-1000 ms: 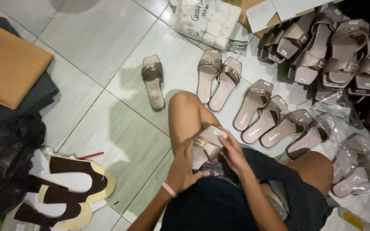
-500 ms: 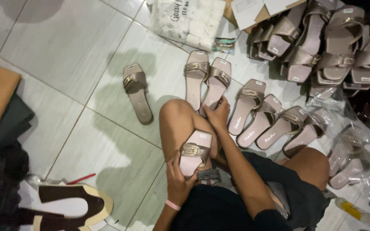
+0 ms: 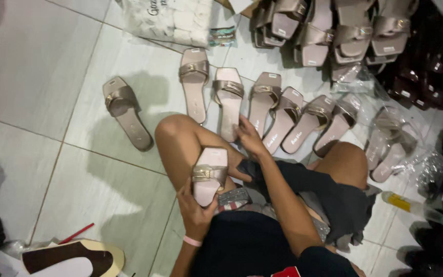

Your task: The person sits on the floor and wipes multiple beige slides with a dark cloth. They handle each slide one at a time, wiping the sole and strap, then place the cleaned slide on the floor. The person occasionally picks up a bottle and applies liquid to the cloth before continuing to wipe the slides.

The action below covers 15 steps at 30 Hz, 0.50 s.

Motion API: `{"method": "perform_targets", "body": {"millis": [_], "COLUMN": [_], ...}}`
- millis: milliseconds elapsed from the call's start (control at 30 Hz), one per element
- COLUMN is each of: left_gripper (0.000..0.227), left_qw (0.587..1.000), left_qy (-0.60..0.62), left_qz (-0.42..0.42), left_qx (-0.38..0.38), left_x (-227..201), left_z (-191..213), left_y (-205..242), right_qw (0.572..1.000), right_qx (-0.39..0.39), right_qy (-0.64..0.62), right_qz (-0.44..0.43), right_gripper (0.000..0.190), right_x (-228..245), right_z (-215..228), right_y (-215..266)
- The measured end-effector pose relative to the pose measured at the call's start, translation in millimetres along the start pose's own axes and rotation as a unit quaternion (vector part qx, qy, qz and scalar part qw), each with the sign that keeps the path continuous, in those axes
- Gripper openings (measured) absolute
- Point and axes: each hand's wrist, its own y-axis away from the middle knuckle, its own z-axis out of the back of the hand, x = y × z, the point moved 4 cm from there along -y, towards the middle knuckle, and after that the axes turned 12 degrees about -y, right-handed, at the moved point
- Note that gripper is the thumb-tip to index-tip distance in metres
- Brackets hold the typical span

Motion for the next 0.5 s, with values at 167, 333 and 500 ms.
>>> {"method": "perform_targets", "body": {"millis": [167,333,500], "left_gripper": [0.096,0.102,0.104], "left_qw": [0.999,0.997,0.994], "left_qy": [-0.023,0.012,0.006], "left_qz": [-0.021,-0.060,-0.061], "left_qx": [0.014,0.056,0.089], "left_x": [-0.3,0.7,-5.6], "left_z": [3.2,8.9,10.0], "left_y": [3.0,11.0,19.3], "right_qw": [0.983,0.936,0.933], "right_qx": [-0.158,-0.293,-0.303], "right_qy": [-0.078,-0.158,-0.171], "right_qz": [-0.056,0.110,0.090], "right_gripper": [0.039,0.033,0.028], "right_x": [18.4,62.9,28.5], "right_z": [62.4,180.9,192.8], "right_y": [43.5,116.5,128.7]}}
